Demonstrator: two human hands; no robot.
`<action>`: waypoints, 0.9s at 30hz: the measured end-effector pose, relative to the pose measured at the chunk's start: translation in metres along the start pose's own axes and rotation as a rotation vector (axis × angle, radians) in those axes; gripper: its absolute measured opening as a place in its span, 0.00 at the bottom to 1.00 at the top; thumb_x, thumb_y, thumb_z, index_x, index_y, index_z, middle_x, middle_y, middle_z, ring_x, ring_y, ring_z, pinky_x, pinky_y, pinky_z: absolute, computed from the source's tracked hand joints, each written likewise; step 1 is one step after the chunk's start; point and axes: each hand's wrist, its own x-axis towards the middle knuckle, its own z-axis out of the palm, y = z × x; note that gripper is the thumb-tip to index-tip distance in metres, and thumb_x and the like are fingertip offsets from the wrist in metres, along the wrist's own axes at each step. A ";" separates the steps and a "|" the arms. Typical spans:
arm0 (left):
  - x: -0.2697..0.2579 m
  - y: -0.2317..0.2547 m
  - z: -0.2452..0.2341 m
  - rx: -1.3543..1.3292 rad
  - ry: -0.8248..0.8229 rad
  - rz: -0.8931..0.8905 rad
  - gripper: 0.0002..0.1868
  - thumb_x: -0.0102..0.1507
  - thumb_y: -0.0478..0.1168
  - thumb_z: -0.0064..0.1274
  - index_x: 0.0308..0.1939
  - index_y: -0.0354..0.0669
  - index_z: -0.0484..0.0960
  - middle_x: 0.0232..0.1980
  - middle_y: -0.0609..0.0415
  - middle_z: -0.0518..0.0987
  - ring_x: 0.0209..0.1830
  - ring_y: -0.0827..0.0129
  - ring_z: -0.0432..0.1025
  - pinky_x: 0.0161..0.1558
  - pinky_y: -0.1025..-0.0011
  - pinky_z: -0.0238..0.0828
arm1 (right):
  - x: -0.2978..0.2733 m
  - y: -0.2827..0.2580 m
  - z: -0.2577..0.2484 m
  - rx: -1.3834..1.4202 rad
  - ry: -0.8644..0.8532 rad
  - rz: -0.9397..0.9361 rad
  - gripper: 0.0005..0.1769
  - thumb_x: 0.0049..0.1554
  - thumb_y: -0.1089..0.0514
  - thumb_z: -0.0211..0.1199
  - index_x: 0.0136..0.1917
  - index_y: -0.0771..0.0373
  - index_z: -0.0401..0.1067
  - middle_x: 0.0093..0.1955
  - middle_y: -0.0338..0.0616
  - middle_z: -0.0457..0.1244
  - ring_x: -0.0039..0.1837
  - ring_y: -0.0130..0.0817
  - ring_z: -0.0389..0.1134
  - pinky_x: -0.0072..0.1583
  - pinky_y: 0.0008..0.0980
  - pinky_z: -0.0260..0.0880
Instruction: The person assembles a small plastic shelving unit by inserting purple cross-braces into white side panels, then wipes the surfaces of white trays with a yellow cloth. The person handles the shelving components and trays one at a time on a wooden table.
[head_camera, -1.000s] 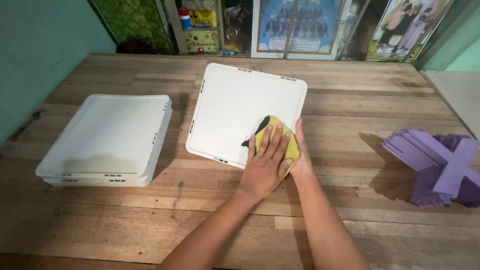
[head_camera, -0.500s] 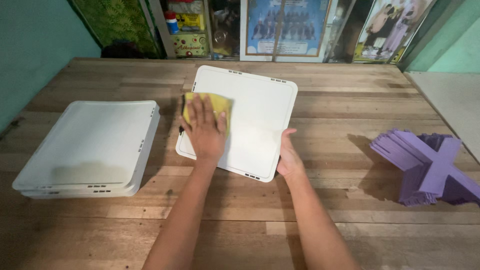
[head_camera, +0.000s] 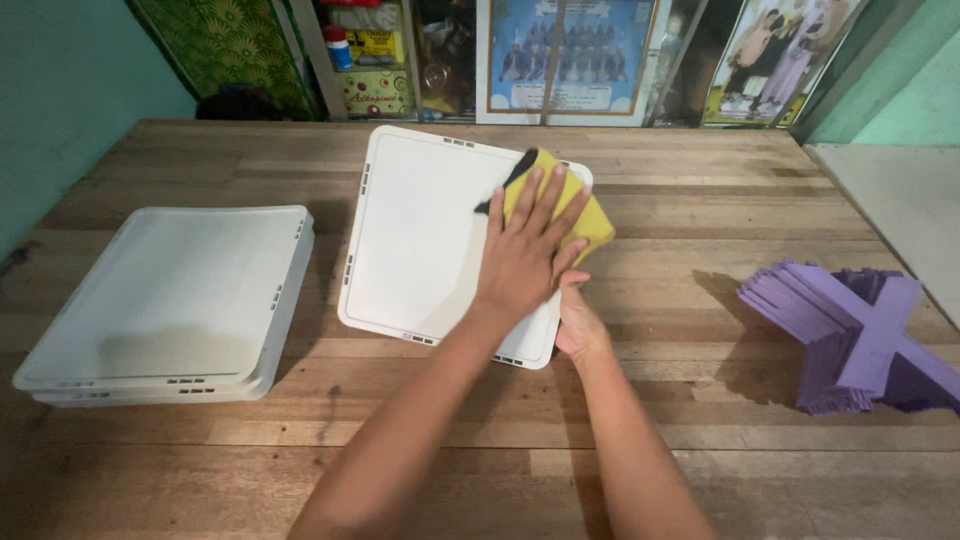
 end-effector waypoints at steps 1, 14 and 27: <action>0.008 -0.004 0.000 0.004 -0.003 -0.006 0.32 0.73 0.62 0.35 0.81 0.67 0.56 0.86 0.57 0.48 0.87 0.60 0.38 0.80 0.43 0.30 | 0.001 -0.001 0.001 -0.018 0.014 0.000 0.55 0.50 0.20 0.47 0.77 0.59 0.55 0.76 0.41 0.59 0.73 0.36 0.62 0.71 0.40 0.65; -0.019 -0.123 -0.021 0.107 -0.093 -0.578 0.36 0.71 0.63 0.15 0.82 0.61 0.44 0.85 0.52 0.36 0.84 0.58 0.28 0.78 0.44 0.20 | -0.023 -0.036 0.079 -0.241 0.090 -0.052 0.60 0.54 0.17 0.32 0.83 0.64 0.43 0.84 0.57 0.45 0.81 0.46 0.50 0.75 0.41 0.57; -0.039 -0.016 -0.005 -0.082 -0.005 -0.048 0.28 0.71 0.50 0.41 0.77 0.57 0.65 0.83 0.50 0.52 0.84 0.55 0.42 0.77 0.41 0.30 | -0.013 -0.024 0.048 -0.142 0.105 -0.059 0.53 0.55 0.20 0.36 0.81 0.54 0.50 0.74 0.43 0.57 0.70 0.35 0.61 0.68 0.38 0.66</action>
